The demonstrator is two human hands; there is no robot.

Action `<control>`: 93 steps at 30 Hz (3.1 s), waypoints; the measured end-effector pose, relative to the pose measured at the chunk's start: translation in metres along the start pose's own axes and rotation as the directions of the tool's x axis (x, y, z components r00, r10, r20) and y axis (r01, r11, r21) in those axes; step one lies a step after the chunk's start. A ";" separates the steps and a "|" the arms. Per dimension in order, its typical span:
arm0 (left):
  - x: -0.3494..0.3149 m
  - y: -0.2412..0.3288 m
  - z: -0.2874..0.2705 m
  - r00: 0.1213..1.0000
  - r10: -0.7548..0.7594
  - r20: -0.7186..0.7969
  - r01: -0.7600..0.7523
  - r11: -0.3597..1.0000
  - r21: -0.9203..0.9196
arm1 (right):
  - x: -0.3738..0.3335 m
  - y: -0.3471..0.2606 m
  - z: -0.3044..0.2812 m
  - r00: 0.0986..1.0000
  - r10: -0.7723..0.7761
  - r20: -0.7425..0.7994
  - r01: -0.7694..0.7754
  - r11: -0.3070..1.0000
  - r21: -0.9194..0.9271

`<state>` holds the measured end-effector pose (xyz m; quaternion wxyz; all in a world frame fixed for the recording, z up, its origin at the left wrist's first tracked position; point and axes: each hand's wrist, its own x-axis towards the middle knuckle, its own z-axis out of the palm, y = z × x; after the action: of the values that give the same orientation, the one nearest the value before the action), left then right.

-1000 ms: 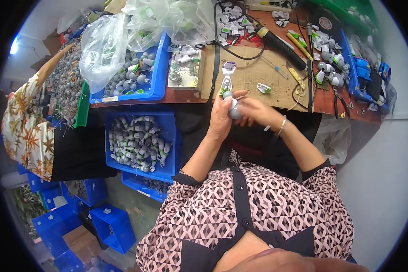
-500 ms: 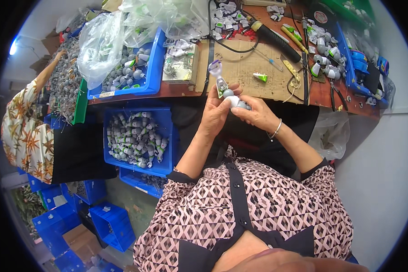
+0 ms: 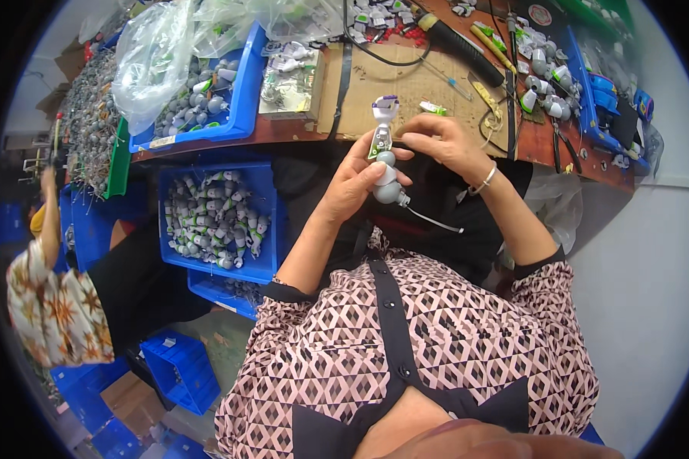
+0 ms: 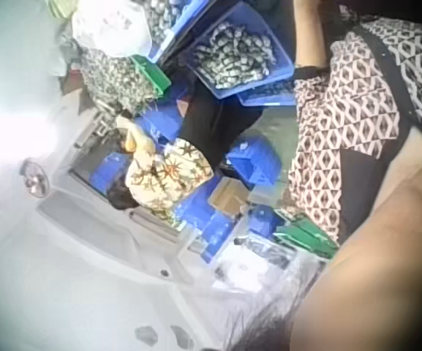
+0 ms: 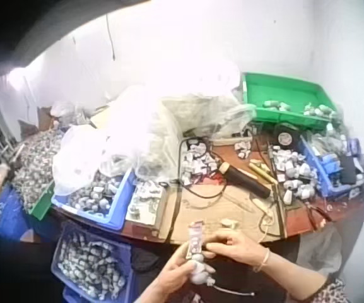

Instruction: Assembling electronic components for LED bulbs at a factory workbench.

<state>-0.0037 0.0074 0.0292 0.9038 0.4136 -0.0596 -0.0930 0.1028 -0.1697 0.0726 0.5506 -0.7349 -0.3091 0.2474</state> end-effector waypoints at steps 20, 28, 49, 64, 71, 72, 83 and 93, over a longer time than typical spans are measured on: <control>-0.004 -0.015 -0.002 1.000 -0.014 -0.028 0.016 0.997 0.075 | -0.001 0.000 0.014 0.960 0.246 0.131 -0.276 0.906 0.320; -0.003 -0.025 -0.004 0.991 0.043 -0.127 0.002 0.943 0.334 | 0.006 0.015 0.026 0.929 0.360 0.087 -0.369 0.881 0.297; -0.007 -0.029 -0.017 0.979 0.057 -0.197 -0.030 0.990 0.134 | 0.031 0.030 -0.032 0.939 -0.322 -0.125 0.112 0.627 -0.771; -0.007 -0.025 -0.021 0.968 0.072 -0.240 -0.048 0.993 0.107 | 0.055 0.061 -0.059 0.986 -0.100 -0.134 -0.028 0.694 -0.720; -0.006 -0.027 -0.018 0.969 0.090 -0.231 -0.069 0.993 0.099 | 0.060 0.028 -0.042 0.999 0.024 -0.043 -0.048 0.288 -0.956; -0.007 -0.027 -0.017 0.967 0.097 -0.237 -0.075 0.992 0.100 | 0.063 0.024 -0.041 0.995 0.067 -0.077 -0.092 0.263 -0.960; -0.005 -0.036 -0.012 0.969 0.087 -0.232 -0.042 0.980 0.196 | 0.012 0.016 0.022 0.968 0.250 0.035 -0.252 0.960 0.123; -0.007 -0.044 -0.011 0.951 0.122 -0.283 -0.029 0.950 0.311 | 0.001 0.026 0.025 0.964 0.265 -0.002 -0.265 0.964 0.027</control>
<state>-0.0133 -0.0111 -0.0115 0.8312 0.5537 0.0480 0.0157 0.0905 -0.1583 0.0411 0.5233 -0.7628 -0.2033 0.3208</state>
